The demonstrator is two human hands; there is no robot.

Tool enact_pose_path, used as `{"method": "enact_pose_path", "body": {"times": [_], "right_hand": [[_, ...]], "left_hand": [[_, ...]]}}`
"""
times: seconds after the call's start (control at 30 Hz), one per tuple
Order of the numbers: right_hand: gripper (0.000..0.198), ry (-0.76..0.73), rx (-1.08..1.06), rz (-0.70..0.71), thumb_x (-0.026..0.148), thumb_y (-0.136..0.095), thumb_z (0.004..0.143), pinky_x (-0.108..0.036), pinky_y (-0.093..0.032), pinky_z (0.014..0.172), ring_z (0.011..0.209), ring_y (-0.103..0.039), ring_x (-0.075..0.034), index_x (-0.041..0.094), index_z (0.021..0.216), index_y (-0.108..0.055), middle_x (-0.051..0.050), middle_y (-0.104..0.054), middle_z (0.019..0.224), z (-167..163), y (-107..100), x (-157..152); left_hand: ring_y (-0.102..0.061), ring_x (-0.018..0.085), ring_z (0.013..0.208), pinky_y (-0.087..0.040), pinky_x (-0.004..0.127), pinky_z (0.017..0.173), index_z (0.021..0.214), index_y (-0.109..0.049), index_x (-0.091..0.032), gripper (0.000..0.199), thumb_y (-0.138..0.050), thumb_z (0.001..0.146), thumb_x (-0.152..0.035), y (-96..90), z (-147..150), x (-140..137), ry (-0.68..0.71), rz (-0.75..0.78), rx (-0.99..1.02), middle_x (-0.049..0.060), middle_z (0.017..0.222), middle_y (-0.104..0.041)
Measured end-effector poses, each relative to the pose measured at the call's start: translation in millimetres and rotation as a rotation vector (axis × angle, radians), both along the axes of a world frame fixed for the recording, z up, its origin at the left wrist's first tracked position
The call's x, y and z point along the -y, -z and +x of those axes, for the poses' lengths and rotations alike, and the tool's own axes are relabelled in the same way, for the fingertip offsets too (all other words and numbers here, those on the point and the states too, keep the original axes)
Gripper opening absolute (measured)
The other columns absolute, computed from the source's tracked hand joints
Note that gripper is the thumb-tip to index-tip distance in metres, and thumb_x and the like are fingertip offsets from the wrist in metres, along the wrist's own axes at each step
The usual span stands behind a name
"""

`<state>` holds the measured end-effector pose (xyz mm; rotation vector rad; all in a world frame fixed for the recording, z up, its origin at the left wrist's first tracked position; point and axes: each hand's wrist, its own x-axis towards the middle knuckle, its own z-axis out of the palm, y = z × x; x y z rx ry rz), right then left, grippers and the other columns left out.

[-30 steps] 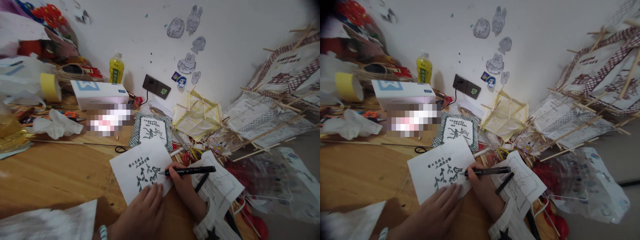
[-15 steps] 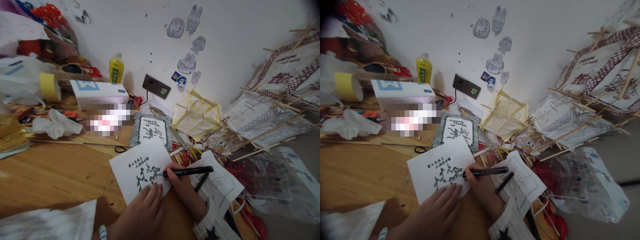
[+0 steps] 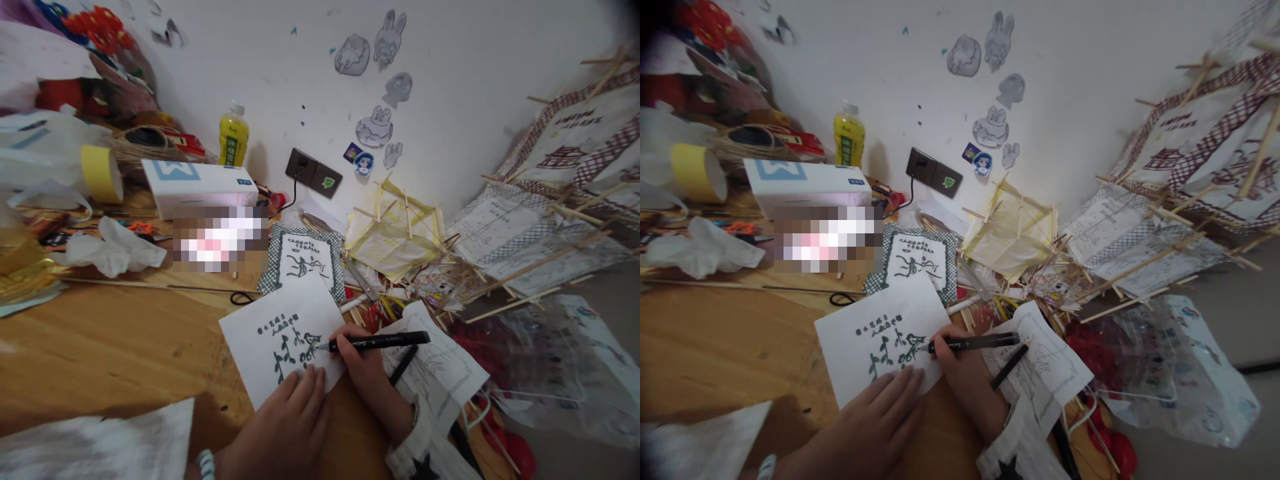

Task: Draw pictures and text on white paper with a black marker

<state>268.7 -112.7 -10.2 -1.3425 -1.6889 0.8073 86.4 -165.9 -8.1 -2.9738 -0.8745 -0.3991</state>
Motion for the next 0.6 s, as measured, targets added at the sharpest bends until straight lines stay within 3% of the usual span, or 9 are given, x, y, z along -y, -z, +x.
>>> {"method": "enact_pose_path", "body": {"times": [0.3,0.6], "right_hand": [[0.022,0.188,-0.052,0.003,0.029,-0.048,0.084,-0.026,-0.039,0.052,0.055,-0.050,-0.015,0.020,0.064,-0.055,0.002,-0.054,0.056,-2.5,0.3,-1.3],[0.021,0.136,-0.023,-0.027,0.029,-0.051,0.081,-0.027,-0.041,0.056,0.056,-0.052,-0.015,0.021,0.063,-0.056,0.002,-0.055,0.054,-3.5,-0.3,-1.0]], "left_hand": [[-0.052,0.031,0.117,-0.040,0.042,0.093,0.120,-0.062,-0.007,0.041,-0.042,0.096,-0.034,2.1,-0.7,3.1,-0.014,0.013,0.015,0.020,0.128,-0.057],[-0.051,0.031,0.117,-0.039,0.043,0.093,0.124,-0.059,-0.006,0.044,-0.043,0.096,-0.037,0.7,0.6,0.0,-0.011,-0.022,-0.002,0.022,0.131,-0.055]]}}
